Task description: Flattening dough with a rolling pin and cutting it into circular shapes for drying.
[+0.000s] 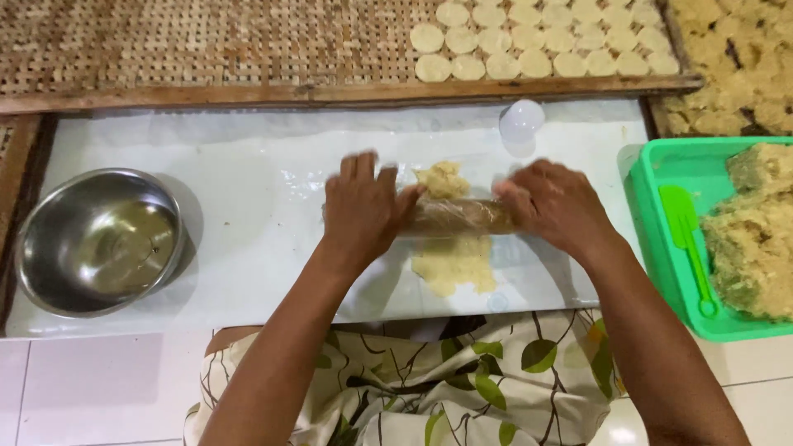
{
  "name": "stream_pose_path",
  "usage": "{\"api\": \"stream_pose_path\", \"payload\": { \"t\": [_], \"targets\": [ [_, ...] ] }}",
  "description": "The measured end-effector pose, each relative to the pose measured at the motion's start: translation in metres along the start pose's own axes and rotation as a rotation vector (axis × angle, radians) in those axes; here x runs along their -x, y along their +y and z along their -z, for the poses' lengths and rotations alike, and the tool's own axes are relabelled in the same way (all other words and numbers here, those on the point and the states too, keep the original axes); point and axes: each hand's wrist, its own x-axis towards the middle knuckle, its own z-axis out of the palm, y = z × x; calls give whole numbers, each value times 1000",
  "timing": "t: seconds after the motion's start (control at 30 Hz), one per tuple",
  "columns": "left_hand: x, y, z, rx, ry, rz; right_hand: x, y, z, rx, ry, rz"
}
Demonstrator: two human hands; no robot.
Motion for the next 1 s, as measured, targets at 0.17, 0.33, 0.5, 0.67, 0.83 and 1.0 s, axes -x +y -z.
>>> {"api": "stream_pose_path", "payload": {
  "t": [0.17, 0.33, 0.5, 0.67, 0.83, 1.0],
  "targets": [
    [-13, 4, -20, -193, 229, -62, -18, -26, -4, 194, 73, -11],
    [6, 19, -17, -219, 17, 38, 5, -41, -6, 113, 122, -87],
    [33, 32, -17, -179, 1, 91, 31, -52, -9, 177, 214, -67],
    [59, 42, -11, -169, 10, 64, 56, -59, -14, 174, 263, -66],
    [94, 50, -13, -146, 68, 21, 87, -70, -22, 149, 255, -97],
    [127, 54, -16, -205, 127, -39, 107, -76, -31, 201, 377, -66]
  ]
}}
